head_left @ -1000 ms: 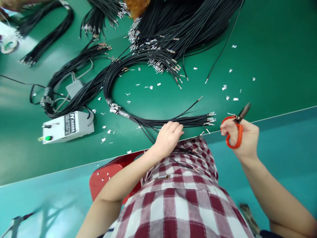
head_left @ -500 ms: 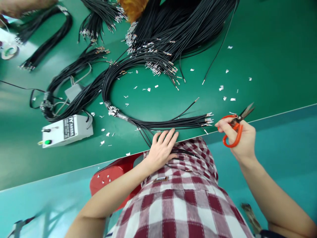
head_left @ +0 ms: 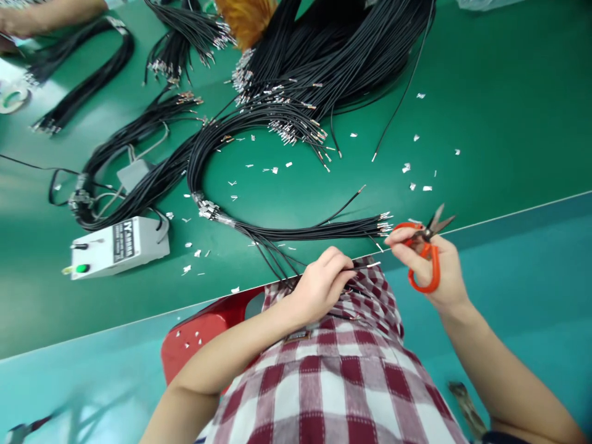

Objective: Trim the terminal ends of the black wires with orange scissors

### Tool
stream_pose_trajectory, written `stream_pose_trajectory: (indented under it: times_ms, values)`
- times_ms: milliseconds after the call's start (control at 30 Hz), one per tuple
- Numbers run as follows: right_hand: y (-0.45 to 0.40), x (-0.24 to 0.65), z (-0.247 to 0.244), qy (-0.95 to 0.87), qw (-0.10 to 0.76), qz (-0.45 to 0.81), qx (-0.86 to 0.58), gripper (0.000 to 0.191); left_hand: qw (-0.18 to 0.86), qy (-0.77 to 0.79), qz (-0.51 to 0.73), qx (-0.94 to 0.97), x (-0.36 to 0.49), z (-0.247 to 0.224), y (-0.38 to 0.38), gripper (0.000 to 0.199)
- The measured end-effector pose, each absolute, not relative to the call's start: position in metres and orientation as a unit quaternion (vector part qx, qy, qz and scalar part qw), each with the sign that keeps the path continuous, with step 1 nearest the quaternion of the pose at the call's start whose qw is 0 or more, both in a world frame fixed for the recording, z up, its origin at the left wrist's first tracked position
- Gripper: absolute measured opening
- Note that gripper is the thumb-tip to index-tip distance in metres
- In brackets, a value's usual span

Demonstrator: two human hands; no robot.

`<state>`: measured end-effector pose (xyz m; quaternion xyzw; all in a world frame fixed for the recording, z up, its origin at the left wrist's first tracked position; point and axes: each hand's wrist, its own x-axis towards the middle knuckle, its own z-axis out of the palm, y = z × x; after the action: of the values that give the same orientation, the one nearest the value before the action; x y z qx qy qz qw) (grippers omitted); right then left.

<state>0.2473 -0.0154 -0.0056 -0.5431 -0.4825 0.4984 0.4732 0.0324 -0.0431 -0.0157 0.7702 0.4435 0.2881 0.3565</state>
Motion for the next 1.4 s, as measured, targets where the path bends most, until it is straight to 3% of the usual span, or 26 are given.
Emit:
stream_pose_trajectory:
  times_ms: [167,333,400,567,800,1100,1400]
  values:
    - [-0.026,0.225,-0.004,-0.453,0.435,0.620,-0.470,0.014,0.410,0.475,0.328,0.707,0.024,0.008,-0.052,0.008]
    - [-0.021,0.214,0.000,-0.432,0.429,0.662,-0.436,0.018,0.545,0.472,0.323,0.613,0.025,0.019,-0.051,0.015]
    - [-0.019,0.213,0.002,-0.412,0.431,0.690,-0.411,0.018,0.532,0.485,0.340,0.605,0.025,0.020,-0.051,0.013]
    - [-0.025,0.195,0.000,-0.342,0.469,0.715,-0.389,0.019,0.351,0.521,0.408,0.663,0.024,0.017,-0.054,0.003]
    - [-0.043,0.172,-0.017,-0.320,0.460,0.702,-0.439,0.022,0.456,0.543,0.472,0.524,0.023,0.014,-0.056,0.008]
    - [-0.030,0.169,0.001,-0.320,0.502,0.675,-0.435,0.024,0.379,0.543,0.463,0.589,0.023,0.010,-0.058,0.004]
    - [-0.043,0.144,-0.019,-0.285,0.535,0.649,-0.461,0.023,0.531,0.531,0.492,0.440,0.025,0.007,-0.060,0.013]
